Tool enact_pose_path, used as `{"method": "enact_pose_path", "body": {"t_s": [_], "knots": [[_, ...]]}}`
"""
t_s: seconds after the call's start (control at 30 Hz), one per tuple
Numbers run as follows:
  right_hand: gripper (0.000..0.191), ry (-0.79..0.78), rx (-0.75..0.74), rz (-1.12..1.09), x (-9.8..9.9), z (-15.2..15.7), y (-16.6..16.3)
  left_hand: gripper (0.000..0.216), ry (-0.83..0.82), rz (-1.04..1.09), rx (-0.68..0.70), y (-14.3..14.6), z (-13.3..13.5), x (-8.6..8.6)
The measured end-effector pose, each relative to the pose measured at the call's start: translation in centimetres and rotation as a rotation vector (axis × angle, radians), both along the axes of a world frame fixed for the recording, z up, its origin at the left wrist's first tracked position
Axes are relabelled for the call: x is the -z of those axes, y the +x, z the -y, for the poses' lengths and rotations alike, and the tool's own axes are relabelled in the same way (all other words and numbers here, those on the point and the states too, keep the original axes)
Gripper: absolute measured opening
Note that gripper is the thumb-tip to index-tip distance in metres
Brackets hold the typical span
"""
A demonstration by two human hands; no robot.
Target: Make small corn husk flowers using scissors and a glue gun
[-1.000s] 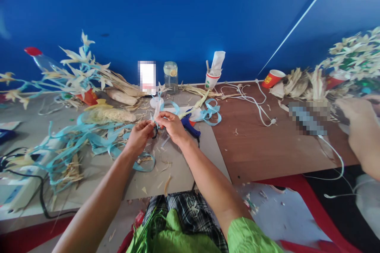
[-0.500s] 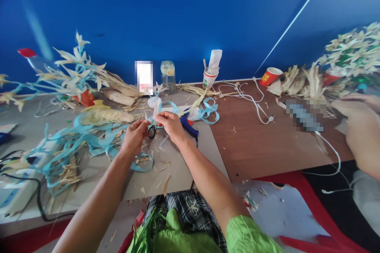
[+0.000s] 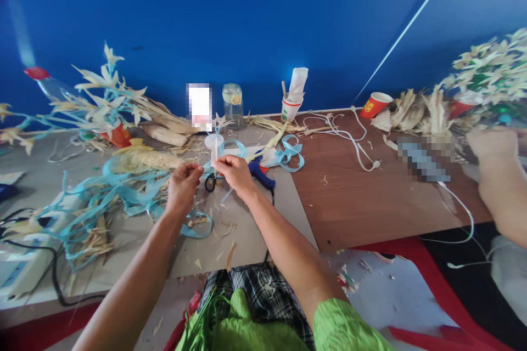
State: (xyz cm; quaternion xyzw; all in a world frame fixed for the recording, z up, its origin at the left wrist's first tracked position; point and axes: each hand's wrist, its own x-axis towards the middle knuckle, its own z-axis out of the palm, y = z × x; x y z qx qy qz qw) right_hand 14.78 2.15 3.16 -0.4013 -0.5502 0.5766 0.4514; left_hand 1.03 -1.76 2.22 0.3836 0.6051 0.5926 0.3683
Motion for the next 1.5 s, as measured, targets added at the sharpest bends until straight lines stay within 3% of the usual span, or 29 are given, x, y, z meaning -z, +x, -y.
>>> {"method": "enact_pose_path", "body": {"t_s": [0.13, 0.23, 0.5, 0.77, 1.03, 1.23, 1.37, 1.5], "knots": [[0.023, 0.002, -0.013, 0.049, -0.1, 0.1, -0.1, 0.025, 0.015, 0.171, 0.173, 0.4, -0.1, 0.2], [0.023, 0.018, -0.007, 0.120, -0.1, 0.2, -0.1, 0.026, -0.009, 0.195, 0.226, 0.5, -0.1, 0.3], [0.022, 0.091, -0.002, 0.214, -0.3, 0.3, -0.1, 0.021, -0.014, 0.184, 0.237, 0.5, -0.1, 0.2], [0.018, 0.213, 0.012, 0.313, 0.1, 0.3, -0.4, 0.015, -0.014, 0.024, 0.204, 0.6, 0.0, 0.2], [0.012, 0.212, 0.031, 0.361, 0.2, 0.6, -0.7, 0.003, 0.026, -0.297, 0.110, 0.9, 0.4, 0.0], [0.018, 0.185, -0.012, 0.351, 0.1, 0.5, -0.5, 0.005, -0.011, -0.416, -0.062, -0.1, 0.2, -0.1], [0.018, 0.154, -0.063, 0.322, 0.0, 0.5, -0.2, 0.006, -0.001, -0.321, -0.163, -1.4, -0.5, 0.3], [0.017, 0.141, -0.080, 0.292, -0.2, 0.5, -0.1, 0.012, 0.020, -0.020, -0.302, -2.9, -1.2, 0.5]]}}
